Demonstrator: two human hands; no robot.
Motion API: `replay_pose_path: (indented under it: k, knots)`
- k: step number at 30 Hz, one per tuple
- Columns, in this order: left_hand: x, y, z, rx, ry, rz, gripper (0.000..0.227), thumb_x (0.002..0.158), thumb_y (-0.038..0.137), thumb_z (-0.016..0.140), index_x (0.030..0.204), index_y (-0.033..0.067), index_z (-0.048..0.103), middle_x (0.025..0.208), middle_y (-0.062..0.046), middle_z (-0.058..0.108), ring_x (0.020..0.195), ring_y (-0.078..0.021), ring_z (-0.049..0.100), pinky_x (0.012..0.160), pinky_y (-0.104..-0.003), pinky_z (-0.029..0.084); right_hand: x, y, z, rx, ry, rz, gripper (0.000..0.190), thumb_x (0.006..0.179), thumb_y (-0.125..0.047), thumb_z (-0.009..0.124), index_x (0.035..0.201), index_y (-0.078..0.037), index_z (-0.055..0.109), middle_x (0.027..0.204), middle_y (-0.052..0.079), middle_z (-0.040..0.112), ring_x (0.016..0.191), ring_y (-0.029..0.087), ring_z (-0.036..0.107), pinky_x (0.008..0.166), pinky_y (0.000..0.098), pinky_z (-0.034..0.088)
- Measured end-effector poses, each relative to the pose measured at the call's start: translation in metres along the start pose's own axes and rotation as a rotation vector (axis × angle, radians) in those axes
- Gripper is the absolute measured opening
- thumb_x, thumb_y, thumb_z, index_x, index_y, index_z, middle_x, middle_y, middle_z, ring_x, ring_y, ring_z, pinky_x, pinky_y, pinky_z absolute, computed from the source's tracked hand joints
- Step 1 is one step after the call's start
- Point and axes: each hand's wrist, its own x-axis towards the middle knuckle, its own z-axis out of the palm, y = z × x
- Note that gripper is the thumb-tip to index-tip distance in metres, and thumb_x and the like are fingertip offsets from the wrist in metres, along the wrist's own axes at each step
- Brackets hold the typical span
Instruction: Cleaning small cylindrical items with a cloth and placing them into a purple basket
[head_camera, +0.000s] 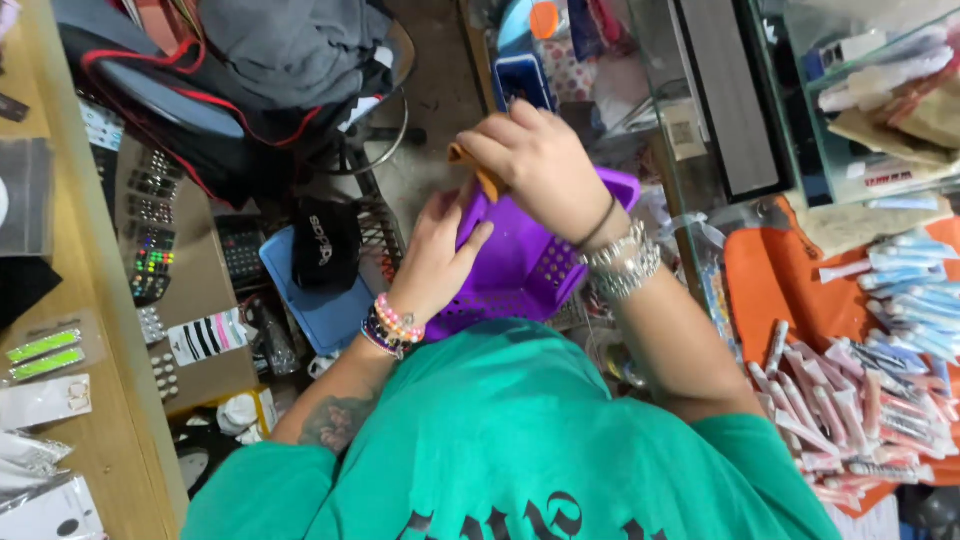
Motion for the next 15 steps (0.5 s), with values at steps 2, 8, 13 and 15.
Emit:
replay_pose_path:
  k: [2, 8, 13, 15]
  knots:
    - [-0.004, -0.002, 0.004, 0.020, 0.021, -0.014, 0.055, 0.106, 0.035, 0.053, 0.151, 0.0059, 0.044, 0.124, -0.025, 0.053, 0.117, -0.0439, 0.054, 0.105, -0.050, 0.041, -0.004, 0.006, 0.011, 0.020, 0.035, 0.010, 0.012, 0.106, -0.017, 0.064, 0.115, -0.011, 0.068, 0.101, 0.000, 0.069, 0.079, 0.023, 0.052, 0.061, 0.0367, 0.048]
    - [-0.013, -0.008, -0.004, 0.038, 0.057, -0.069, 0.063, 0.111, 0.041, 0.050, 0.165, 0.0289, 0.020, 0.117, -0.017, 0.052, 0.108, -0.0349, 0.057, 0.102, -0.044, 0.045, -0.067, 0.044, 0.076, 0.211, 0.073, 0.354, 0.043, 0.084, -0.029, 0.090, 0.116, -0.010, 0.070, 0.096, 0.004, 0.074, 0.077, 0.024, 0.058, 0.060, 0.0413, 0.050]
    - [-0.026, -0.001, -0.014, 0.067, 0.101, -0.100, 0.068, 0.109, 0.033, 0.058, 0.165, 0.0319, 0.020, 0.116, -0.015, 0.049, 0.108, -0.0328, 0.056, 0.106, -0.040, 0.043, -0.136, 0.061, 0.122, 0.255, -0.004, 0.709, 0.040, 0.080, -0.035, 0.094, 0.116, -0.026, 0.080, 0.108, 0.004, 0.077, 0.091, 0.024, 0.072, 0.076, 0.0367, 0.053]
    - [-0.024, 0.006, -0.012, 0.093, 0.142, -0.057, 0.066, 0.109, 0.036, 0.059, 0.165, 0.0298, 0.023, 0.124, -0.017, 0.051, 0.116, -0.0330, 0.055, 0.111, -0.040, 0.042, -0.133, 0.052, 0.118, 0.578, 0.252, 0.931, 0.028, 0.080, -0.025, 0.089, 0.105, -0.016, 0.081, 0.119, 0.014, 0.076, 0.116, 0.023, 0.071, 0.093, 0.0329, 0.056]
